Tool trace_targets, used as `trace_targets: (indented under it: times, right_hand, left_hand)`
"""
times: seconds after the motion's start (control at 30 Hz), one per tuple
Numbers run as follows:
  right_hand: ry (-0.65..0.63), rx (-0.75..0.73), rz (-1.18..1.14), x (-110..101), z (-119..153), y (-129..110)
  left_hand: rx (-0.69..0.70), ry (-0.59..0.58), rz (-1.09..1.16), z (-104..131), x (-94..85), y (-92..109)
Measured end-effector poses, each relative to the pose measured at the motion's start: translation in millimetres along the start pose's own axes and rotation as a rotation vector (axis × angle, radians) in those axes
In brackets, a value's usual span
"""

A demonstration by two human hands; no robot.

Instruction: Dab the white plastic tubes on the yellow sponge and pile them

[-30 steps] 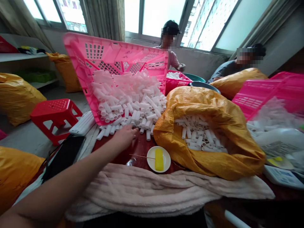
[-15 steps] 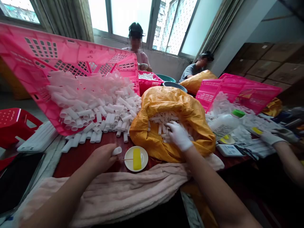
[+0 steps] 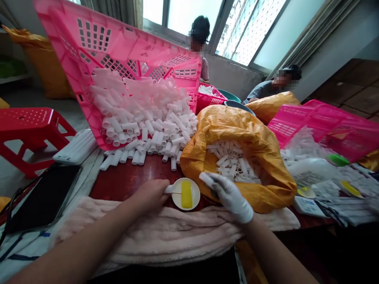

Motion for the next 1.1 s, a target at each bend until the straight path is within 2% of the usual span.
trace_targets:
  times: [0.07,0.13,0.23,0.33,0.4,0.53,0.67,0.83,1.0,1.1]
  right_hand:
    - [-0.040,-0.053,0.049,24,8,-9]
    - [-0.026,-0.099,0.185,38,4,-11]
    - [-0.028,-0.188,0.348,47,-5,-11]
    - [-0.109,-0.332,0.415,52,-2,-16]
    - [-0.104,-0.356,0.404,51,2,-18]
    - [0.000,-0.273,0.452,44,6,-15]
    - [-0.108,-0.419,0.525,50,12,-25]
    - [-0.047,-0.406,0.501,43,12,-27]
    - [-0.075,-0.524,0.550,45,16,-32]
    - [-0.069,-0.476,0.531,42,15,-31]
  left_hand:
    - [-0.004,0.005,-0.007,-2,0.0,0]
    - [-0.013,0.001,-0.023,-3,-0.2,0]
    - [-0.010,-0.003,-0.058,-3,-0.6,3]
    - [0.000,0.000,-0.074,-3,-1.6,7]
    - [-0.002,-0.008,-0.073,-3,-1.7,9]
    - [-0.028,-0.005,-0.086,-2,-2.5,8]
    - [-0.023,0.010,-0.097,-2,-2.9,6]
    - [-0.023,-0.003,-0.124,-2,-1.8,5]
    - [-0.015,0.006,-0.142,-2,-3.1,6]
    - [-0.006,-0.001,-0.136,-2,-2.6,6]
Point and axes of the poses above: each hand's wrist, its own z-axis away from the middle knuckle, its own x-axis out of the palm, y = z × x, the point moved 7 cm from there along -z, towards the middle knuckle, and after that the axes turned 13 degrees about z, right-handed, at the moved point
